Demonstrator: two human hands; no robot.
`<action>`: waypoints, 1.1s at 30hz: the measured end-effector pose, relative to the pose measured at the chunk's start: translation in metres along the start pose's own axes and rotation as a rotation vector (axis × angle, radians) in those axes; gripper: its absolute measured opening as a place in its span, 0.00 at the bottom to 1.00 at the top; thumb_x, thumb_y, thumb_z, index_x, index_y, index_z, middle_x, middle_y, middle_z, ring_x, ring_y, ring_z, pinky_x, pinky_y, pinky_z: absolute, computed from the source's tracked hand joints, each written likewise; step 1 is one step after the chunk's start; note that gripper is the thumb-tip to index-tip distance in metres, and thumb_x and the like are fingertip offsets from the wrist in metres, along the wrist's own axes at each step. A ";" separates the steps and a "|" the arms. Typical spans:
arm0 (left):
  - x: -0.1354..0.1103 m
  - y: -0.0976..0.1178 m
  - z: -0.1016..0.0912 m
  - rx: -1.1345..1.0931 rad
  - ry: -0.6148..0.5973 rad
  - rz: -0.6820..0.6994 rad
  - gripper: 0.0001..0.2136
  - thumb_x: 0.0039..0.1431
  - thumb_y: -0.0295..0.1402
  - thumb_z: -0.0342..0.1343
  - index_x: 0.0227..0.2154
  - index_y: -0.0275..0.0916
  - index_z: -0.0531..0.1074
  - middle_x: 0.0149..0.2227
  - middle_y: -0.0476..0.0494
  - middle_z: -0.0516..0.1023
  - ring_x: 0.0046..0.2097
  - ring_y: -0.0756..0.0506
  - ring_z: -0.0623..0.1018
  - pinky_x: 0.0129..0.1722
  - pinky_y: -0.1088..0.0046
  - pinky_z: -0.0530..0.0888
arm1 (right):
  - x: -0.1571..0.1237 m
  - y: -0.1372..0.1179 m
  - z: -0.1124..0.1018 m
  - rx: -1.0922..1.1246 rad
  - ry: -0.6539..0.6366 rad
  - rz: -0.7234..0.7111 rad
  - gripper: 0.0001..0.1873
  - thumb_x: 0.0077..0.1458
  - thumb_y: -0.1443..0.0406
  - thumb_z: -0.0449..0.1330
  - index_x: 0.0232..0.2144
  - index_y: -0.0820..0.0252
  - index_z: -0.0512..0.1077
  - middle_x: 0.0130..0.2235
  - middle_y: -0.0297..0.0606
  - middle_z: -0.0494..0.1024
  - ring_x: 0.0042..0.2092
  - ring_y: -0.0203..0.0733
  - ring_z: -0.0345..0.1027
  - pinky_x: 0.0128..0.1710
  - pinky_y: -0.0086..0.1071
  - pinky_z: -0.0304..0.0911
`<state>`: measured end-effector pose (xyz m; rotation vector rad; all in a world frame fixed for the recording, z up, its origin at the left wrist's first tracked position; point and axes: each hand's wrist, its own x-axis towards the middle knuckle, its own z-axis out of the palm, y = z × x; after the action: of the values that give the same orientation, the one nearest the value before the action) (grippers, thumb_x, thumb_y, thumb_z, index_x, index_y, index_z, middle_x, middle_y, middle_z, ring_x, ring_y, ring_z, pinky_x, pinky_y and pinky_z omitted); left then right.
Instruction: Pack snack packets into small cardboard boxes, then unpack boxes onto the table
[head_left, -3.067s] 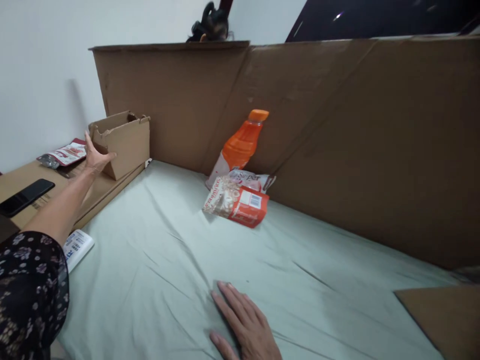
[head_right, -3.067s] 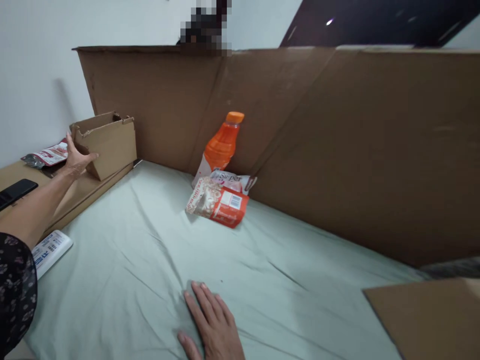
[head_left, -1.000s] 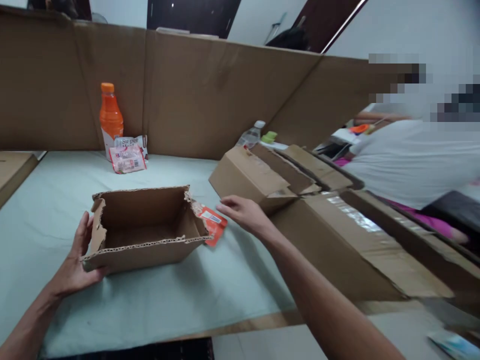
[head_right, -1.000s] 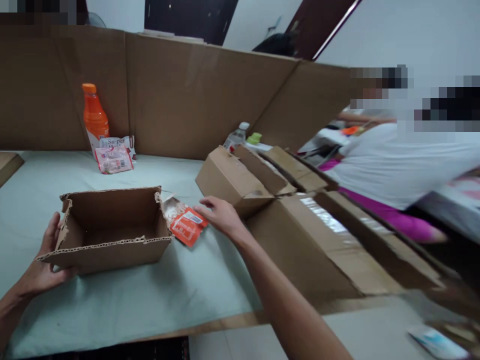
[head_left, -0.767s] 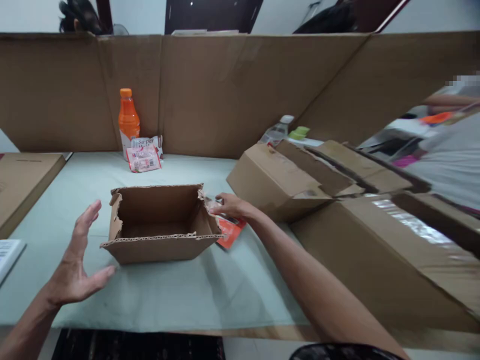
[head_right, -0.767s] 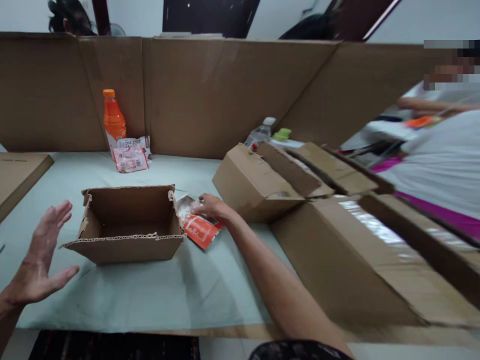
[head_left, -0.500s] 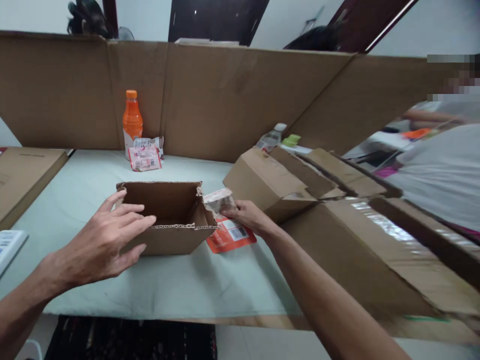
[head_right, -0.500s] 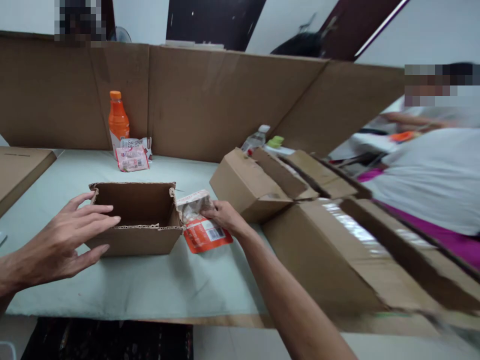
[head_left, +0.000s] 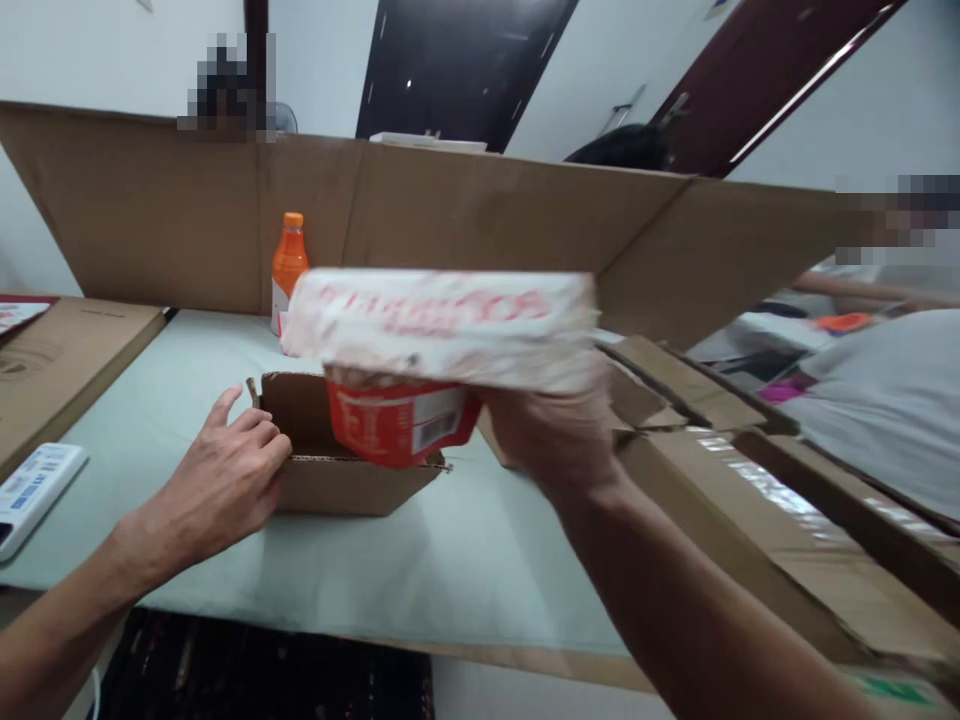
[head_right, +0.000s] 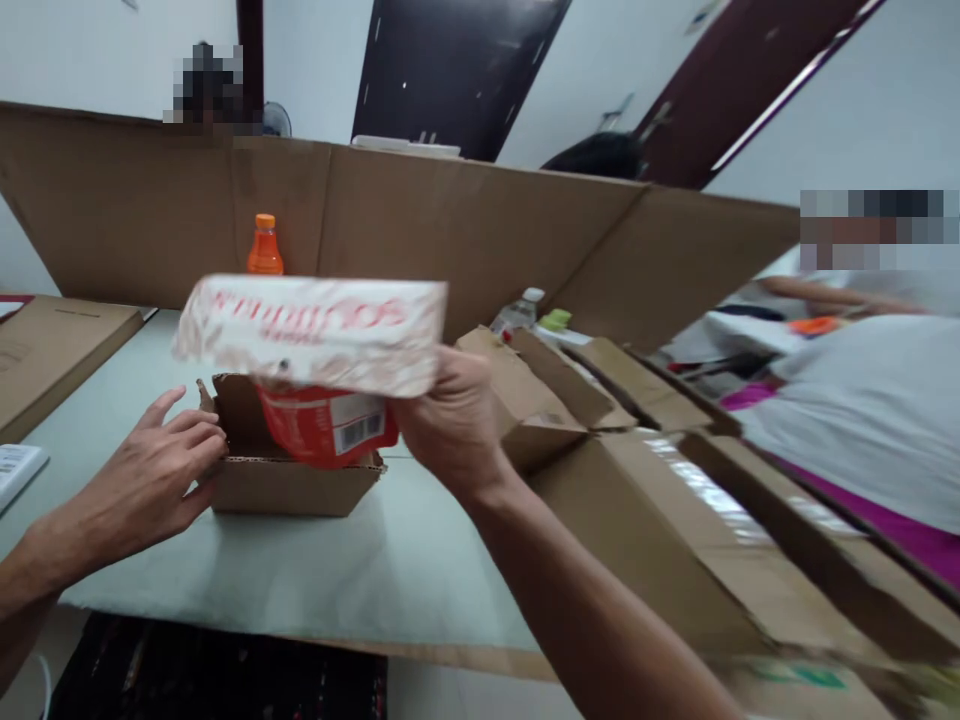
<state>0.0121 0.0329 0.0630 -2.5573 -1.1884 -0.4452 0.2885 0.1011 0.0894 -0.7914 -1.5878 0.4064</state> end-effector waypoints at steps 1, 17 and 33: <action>-0.003 -0.002 -0.001 -0.010 -0.004 -0.007 0.06 0.55 0.22 0.52 0.29 0.37 0.72 0.34 0.39 0.80 0.42 0.38 0.81 0.65 0.41 0.65 | -0.001 0.004 0.006 0.005 -0.075 0.036 0.07 0.54 0.59 0.66 0.29 0.54 0.82 0.33 0.35 0.84 0.39 0.47 0.79 0.41 0.41 0.76; -0.024 -0.027 -0.001 -0.698 0.060 -0.324 0.13 0.58 0.26 0.46 0.43 0.38 0.72 0.41 0.43 0.83 0.43 0.42 0.81 0.45 0.62 0.78 | 0.015 0.028 0.022 -0.205 -0.699 0.225 0.16 0.52 0.59 0.57 0.27 0.61 0.81 0.24 0.32 0.77 0.26 0.38 0.69 0.26 0.28 0.62; 0.008 -0.016 0.003 -0.240 -0.185 -0.074 0.15 0.72 0.37 0.46 0.35 0.38 0.77 0.34 0.42 0.80 0.40 0.40 0.78 0.60 0.41 0.62 | 0.026 0.020 0.056 -0.664 -1.218 0.178 0.12 0.49 0.76 0.53 0.23 0.60 0.74 0.25 0.33 0.75 0.28 0.34 0.60 0.30 0.29 0.52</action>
<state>0.0050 0.0488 0.0654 -2.8170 -1.3722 -0.3957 0.2389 0.1431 0.0844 -1.3109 -2.8843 0.5378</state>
